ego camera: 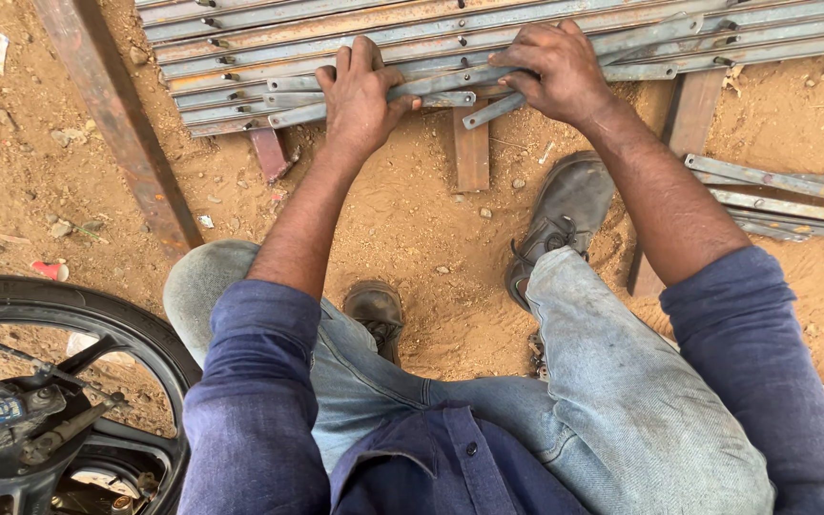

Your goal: The person assembles a metal gate by hand, aligning and connecting various metal strips and support bars on the ground.

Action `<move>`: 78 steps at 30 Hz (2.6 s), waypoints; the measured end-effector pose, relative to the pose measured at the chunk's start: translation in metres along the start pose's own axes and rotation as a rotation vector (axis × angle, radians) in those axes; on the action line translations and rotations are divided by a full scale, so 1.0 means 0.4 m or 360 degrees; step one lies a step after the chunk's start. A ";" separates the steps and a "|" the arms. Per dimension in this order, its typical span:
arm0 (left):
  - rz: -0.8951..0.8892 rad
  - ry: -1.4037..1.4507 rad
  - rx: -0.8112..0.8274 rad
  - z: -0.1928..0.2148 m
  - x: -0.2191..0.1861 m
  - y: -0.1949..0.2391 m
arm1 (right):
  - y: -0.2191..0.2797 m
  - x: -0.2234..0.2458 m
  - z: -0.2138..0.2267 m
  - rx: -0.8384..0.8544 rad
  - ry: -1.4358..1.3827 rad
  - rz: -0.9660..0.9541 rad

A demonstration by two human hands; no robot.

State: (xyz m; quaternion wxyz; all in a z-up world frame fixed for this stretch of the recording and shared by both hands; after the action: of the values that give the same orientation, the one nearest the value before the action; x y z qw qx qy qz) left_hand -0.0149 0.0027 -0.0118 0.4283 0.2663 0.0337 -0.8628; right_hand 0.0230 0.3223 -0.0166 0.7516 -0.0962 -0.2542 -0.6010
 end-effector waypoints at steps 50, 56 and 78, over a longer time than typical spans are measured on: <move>0.1719 0.2417 -0.1036 -0.175 -0.303 0.045 | 0.174 0.193 -0.059 -0.0161 -0.2661 -0.1836; 0.1800 0.2664 -0.1162 -0.244 -0.287 -0.026 | 0.132 0.149 -0.107 -0.0056 -0.2992 -0.1716; 0.1406 0.2750 -0.1398 -0.253 -0.279 -0.002 | 0.081 0.174 -0.097 -0.0158 -0.2825 -0.1696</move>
State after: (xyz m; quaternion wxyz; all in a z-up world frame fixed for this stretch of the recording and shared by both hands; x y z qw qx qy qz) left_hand 0.0830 0.1126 -0.0442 0.5927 0.5990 0.5349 -0.0614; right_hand 0.0744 0.2536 -0.0099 -0.0744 -0.4105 -0.7012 -0.5782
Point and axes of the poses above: each hand's wrist, its own y-axis away from the middle knuckle, its own z-axis out of the back of the hand, x = y × z, the point moved 1 cm from there along -y, towards the middle knuckle, and after that the axes turned 15 degrees about -z, right-handed, at the moved point
